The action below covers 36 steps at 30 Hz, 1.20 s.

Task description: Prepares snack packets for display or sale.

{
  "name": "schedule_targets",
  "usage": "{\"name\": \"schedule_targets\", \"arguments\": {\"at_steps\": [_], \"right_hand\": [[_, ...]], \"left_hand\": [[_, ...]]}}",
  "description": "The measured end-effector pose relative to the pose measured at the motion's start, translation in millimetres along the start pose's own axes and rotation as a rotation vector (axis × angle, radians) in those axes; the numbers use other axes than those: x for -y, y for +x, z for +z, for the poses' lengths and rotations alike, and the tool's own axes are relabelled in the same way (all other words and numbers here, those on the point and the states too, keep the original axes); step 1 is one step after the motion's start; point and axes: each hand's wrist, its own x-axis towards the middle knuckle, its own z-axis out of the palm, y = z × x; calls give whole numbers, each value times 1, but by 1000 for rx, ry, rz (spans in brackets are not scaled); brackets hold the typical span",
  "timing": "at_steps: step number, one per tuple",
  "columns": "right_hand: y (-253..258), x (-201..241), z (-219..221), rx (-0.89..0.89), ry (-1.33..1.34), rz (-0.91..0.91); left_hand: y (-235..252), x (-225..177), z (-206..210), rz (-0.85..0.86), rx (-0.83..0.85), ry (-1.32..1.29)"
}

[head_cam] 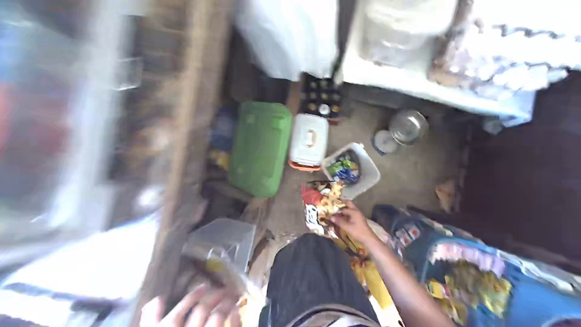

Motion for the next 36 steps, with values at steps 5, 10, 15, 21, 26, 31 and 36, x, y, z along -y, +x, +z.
{"name": "schedule_targets", "arguments": {"at_steps": [5,10,15,21,26,31,36], "right_hand": [[-107,115,43,428,218,-361],[-193,164,129,882,131,-863],[-263,188,224,1108,-18,-1099],[-314,206,296,1103,79,-1115],[-314,241,335,913,73,-981],[-295,277,384,878,25,-877],[-289,261,407,789,-172,-1112]], "left_hand": [[-115,-43,0,-257,-169,-529],[-243,-77,-19,-464,-415,-1375],[-351,-87,-33,-449,-807,-1522],[-437,-100,-28,-577,-1045,-1604],[-454,-104,-24,-531,-1182,-1700],[-454,-106,-36,-651,-1407,-1618],[-467,-80,-70,-742,-1828,-1379]]}}
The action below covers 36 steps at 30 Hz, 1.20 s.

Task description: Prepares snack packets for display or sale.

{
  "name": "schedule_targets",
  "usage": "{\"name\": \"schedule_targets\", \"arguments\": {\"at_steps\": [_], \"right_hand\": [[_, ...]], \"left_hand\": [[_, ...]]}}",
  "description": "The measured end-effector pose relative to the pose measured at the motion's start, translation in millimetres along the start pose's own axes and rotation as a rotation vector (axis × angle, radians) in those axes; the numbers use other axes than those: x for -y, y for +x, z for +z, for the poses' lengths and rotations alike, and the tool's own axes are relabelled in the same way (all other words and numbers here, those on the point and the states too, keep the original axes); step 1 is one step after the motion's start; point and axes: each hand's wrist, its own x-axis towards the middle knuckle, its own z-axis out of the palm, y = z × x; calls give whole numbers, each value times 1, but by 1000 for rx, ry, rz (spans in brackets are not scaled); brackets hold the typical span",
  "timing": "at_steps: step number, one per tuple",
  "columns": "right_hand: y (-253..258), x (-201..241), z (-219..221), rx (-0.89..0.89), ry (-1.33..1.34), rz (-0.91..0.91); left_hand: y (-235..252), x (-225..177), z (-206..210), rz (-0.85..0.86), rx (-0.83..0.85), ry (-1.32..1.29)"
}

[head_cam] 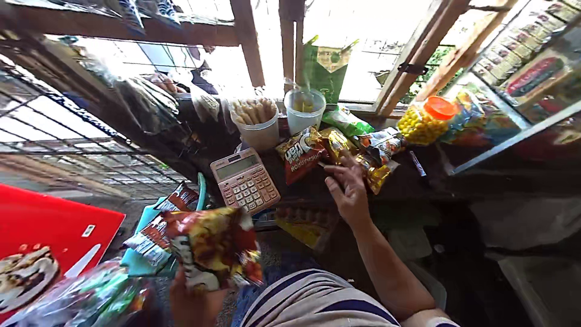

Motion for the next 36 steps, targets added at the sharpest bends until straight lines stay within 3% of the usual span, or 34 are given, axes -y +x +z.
{"name": "schedule_targets", "arguments": {"at_steps": [3,7,15,20,25,27,29,32,36], "right_hand": [[-20,-9,19,195,-48,-78],[-32,-22,22,244,-147,-179],[-40,-55,-36,113,-315,-130],[-51,-50,-29,126,-265,-144],[-44,-54,-31,39,-450,-121],[-36,-47,-35,28,-388,-121],[-32,-31,-30,83,-150,-79],[-32,-7,-9,309,214,22],[-28,17,16,484,359,70]], "left_hand": [[53,-4,-13,152,-69,-18],[94,3,-2,71,-185,-18],[73,29,46,-53,-69,128],[59,38,55,-124,-70,83],[34,33,41,-201,-121,99],[25,32,36,-195,-120,147],[19,30,31,-163,-79,215],[9,21,36,-71,-2,331],[-4,8,35,33,85,535]]}}
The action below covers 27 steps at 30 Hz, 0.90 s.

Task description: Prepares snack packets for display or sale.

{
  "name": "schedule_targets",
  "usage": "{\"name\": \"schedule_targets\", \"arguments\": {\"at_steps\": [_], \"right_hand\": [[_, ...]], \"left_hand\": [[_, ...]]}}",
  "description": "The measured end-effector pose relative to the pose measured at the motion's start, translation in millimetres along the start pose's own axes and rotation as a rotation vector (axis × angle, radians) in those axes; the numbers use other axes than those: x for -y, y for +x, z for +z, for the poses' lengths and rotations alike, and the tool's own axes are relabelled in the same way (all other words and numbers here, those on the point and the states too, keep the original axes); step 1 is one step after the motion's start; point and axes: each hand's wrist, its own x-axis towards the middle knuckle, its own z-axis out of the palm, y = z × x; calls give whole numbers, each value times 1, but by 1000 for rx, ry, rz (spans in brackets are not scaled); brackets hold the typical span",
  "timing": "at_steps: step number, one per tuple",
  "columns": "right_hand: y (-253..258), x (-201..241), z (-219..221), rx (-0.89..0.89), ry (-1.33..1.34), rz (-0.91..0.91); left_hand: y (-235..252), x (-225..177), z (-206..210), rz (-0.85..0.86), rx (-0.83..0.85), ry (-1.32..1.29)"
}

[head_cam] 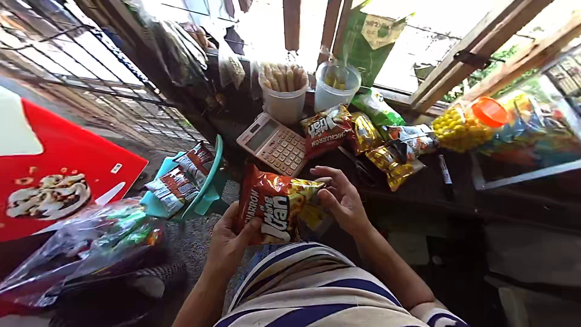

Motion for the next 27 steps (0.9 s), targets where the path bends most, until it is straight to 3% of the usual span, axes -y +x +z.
{"name": "schedule_targets", "arguments": {"at_steps": [5,8,11,14,17,23,27], "right_hand": [[6,1,22,125,193,84],[4,-2,34,52,365,140],[-8,-13,52,-21,548,247],[-24,-27,67,34,494,354],[-44,-37,74,111,474,397],[-56,-42,81,234,388,246],[-63,-38,100,274,97,119]], "left_hand": [[-17,-10,-6,-10,3,-36],[-33,-7,-11,-21,4,-3],[-48,-6,-5,9,-125,32],[-59,-3,2,49,-226,59],[-69,12,-2,120,-179,116],[-86,16,-9,183,-168,28],[-96,11,-28,181,-228,105]]}}
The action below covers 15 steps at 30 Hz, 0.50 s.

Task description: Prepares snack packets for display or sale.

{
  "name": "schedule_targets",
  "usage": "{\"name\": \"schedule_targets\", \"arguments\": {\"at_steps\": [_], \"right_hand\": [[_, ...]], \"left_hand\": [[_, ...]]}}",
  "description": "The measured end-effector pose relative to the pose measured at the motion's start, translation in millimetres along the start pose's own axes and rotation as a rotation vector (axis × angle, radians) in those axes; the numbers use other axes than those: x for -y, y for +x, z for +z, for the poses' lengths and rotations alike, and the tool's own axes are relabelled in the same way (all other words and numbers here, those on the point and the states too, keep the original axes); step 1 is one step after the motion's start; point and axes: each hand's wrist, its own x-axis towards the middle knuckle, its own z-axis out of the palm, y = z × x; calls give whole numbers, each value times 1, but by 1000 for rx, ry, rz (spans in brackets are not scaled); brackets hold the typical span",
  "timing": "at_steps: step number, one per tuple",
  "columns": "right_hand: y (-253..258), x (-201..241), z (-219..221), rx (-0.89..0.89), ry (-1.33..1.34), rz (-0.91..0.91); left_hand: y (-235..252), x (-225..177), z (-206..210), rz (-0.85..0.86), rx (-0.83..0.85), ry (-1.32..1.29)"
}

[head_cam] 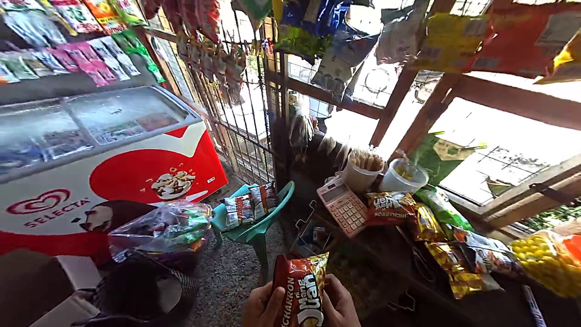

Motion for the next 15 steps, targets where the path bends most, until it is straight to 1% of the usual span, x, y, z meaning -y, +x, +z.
{"name": "schedule_targets", "arguments": {"at_steps": [1,3,4,5,7,10,12,13,15], "right_hand": [[1,-1,7,-1,-66,-9],[6,-6,19,6,-135,-42],[9,-7,26,21,-126,-52],[14,-7,33,43,-85,-49],[23,0,54,65,64,17],[36,10,104,57,341,117],[45,13,142,81,431,100],[50,11,159,91,409,72],[62,8,187,129,212,-13]], "left_hand": [[0,0,-7,8,24,44],[-3,4,-23,56,162,73],[-3,6,-32,78,227,50],[-1,5,-42,91,265,13],[3,2,-68,64,291,-80],[12,-10,-118,-10,330,-216],[13,-13,-153,6,345,-259],[11,-13,-170,9,343,-268],[6,-10,-202,-2,317,-262]]}}
